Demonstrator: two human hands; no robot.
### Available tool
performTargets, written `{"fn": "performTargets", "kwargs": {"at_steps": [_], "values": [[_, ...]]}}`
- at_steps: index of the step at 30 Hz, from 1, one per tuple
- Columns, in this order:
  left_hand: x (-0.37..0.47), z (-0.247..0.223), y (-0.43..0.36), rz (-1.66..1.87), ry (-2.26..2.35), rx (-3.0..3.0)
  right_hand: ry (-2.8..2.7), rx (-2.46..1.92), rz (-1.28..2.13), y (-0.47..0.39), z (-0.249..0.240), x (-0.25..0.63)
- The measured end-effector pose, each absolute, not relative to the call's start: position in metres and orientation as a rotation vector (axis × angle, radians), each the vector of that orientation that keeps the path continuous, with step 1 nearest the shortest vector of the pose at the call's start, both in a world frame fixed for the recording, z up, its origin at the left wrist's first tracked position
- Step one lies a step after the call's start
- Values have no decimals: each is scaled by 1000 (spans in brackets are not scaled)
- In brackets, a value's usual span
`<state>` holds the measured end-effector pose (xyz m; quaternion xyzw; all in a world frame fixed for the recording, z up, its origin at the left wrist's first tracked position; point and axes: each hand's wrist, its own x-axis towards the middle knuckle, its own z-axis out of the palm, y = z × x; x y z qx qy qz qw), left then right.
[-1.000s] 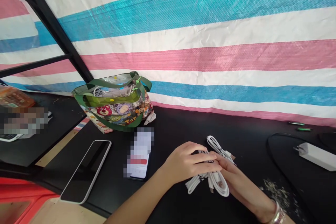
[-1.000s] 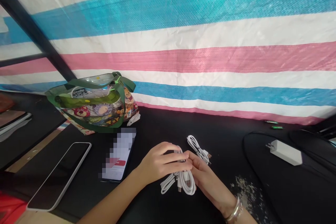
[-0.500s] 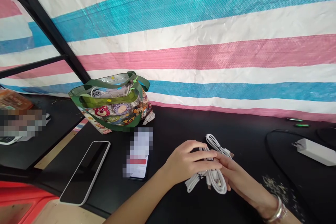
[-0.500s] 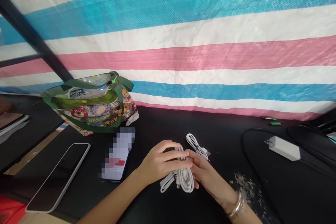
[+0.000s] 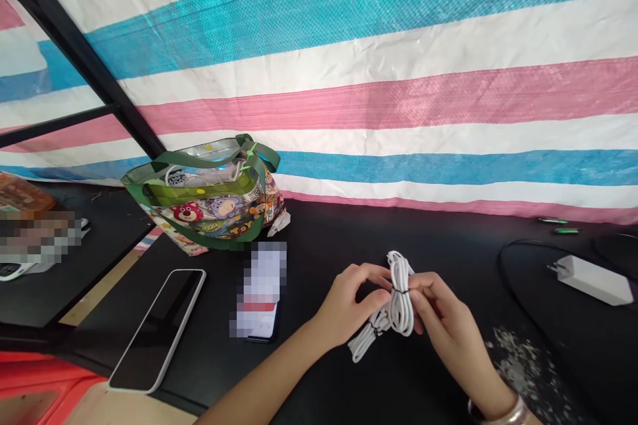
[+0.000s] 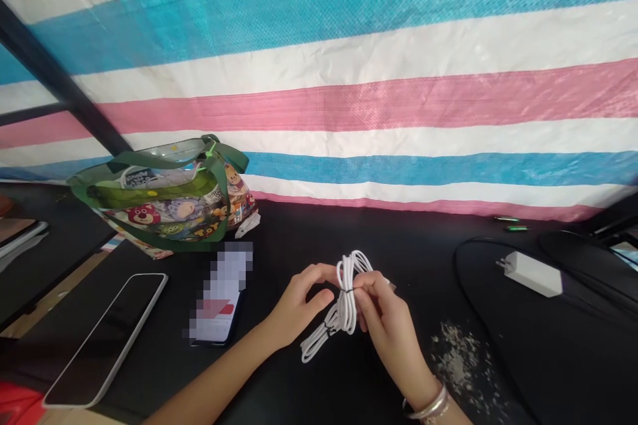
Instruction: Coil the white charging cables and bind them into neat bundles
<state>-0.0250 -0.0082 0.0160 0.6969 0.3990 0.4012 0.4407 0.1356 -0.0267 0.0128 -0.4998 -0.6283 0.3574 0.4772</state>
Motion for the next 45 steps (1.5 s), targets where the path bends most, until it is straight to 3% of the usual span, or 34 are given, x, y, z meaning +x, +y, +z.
{"fn": "performTargets", "kwargs": {"at_steps": [4,7,18,35,45], "values": [[-22,18,-9,988,976,1674,-1739,-1207,608,-28,16,135],[-22,16,-9,1062,1043,1762,-1749,-1230,608,-28,15,135],[-22,9,-4,1447,982,2236,-1476,-1212,1137,-28,2,135],[-39,20,2,1326,861,2811,-1073,-862,2109,-22,11,138],[-34,12,1,1179,926,2550,-1014,-828,2020,-23,12,137]]}}
